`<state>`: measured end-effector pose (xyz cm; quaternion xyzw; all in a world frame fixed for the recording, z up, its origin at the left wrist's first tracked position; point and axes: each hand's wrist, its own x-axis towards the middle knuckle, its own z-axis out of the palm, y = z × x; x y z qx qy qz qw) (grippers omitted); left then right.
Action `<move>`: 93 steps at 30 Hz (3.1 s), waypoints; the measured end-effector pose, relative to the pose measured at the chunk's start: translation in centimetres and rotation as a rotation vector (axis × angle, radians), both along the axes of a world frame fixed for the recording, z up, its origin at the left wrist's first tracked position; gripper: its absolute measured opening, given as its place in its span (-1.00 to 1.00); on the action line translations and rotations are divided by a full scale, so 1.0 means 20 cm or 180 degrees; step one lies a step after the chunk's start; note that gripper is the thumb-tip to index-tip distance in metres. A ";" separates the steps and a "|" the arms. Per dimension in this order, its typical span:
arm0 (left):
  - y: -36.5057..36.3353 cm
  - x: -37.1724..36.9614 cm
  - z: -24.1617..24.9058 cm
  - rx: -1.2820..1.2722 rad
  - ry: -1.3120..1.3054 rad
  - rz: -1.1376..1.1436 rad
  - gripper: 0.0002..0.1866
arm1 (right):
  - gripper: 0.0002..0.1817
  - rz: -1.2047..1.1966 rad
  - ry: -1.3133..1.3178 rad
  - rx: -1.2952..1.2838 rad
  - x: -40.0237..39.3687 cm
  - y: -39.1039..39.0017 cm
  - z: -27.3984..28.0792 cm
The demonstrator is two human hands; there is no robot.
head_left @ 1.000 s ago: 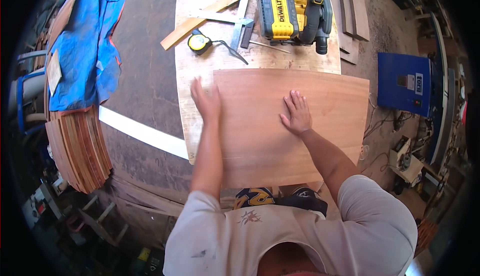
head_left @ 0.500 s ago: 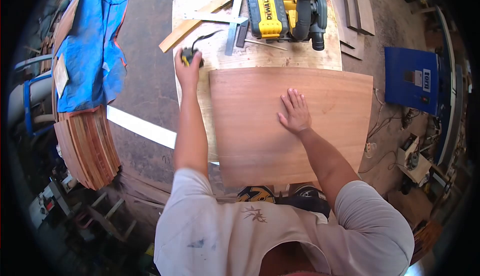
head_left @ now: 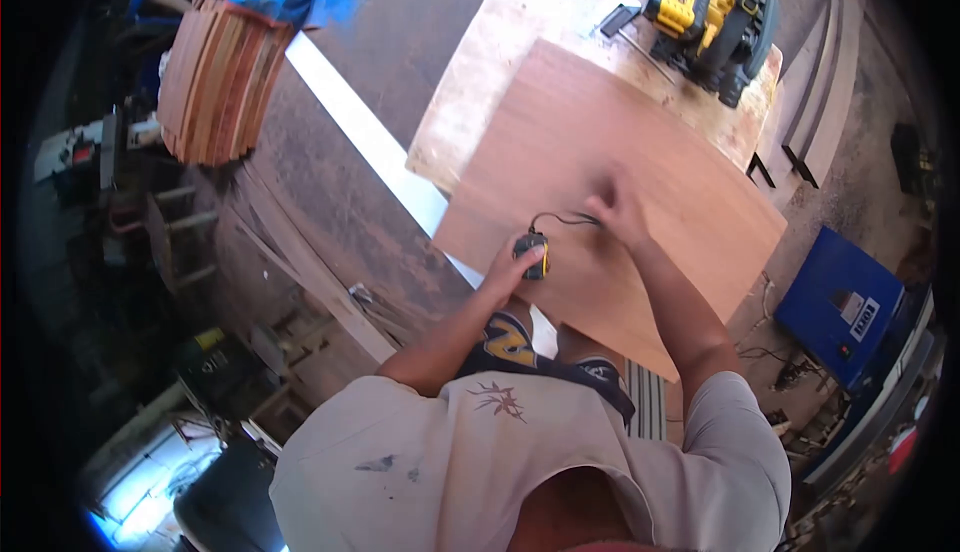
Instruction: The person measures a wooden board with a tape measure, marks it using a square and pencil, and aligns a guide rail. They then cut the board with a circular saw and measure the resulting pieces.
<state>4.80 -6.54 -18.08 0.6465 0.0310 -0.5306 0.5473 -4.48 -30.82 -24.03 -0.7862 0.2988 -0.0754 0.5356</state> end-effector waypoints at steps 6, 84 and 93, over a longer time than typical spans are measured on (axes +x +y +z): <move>0.11 -0.42 0.05 -0.0633 0.0954 0.0834 -0.34 | -0.02 0.1843 -0.0096 0.0170 -0.29 0.49 0.54; 0.84 1.47 -0.25 -0.0061 -0.1857 -0.2423 -0.30 | -0.32 -0.0189 0.1201 0.0902 0.36 0.79 0.47; 2.89 2.21 -0.09 0.1423 -0.2634 -0.2346 -0.57 | -0.19 0.1260 0.2171 0.1856 1.57 0.77 0.39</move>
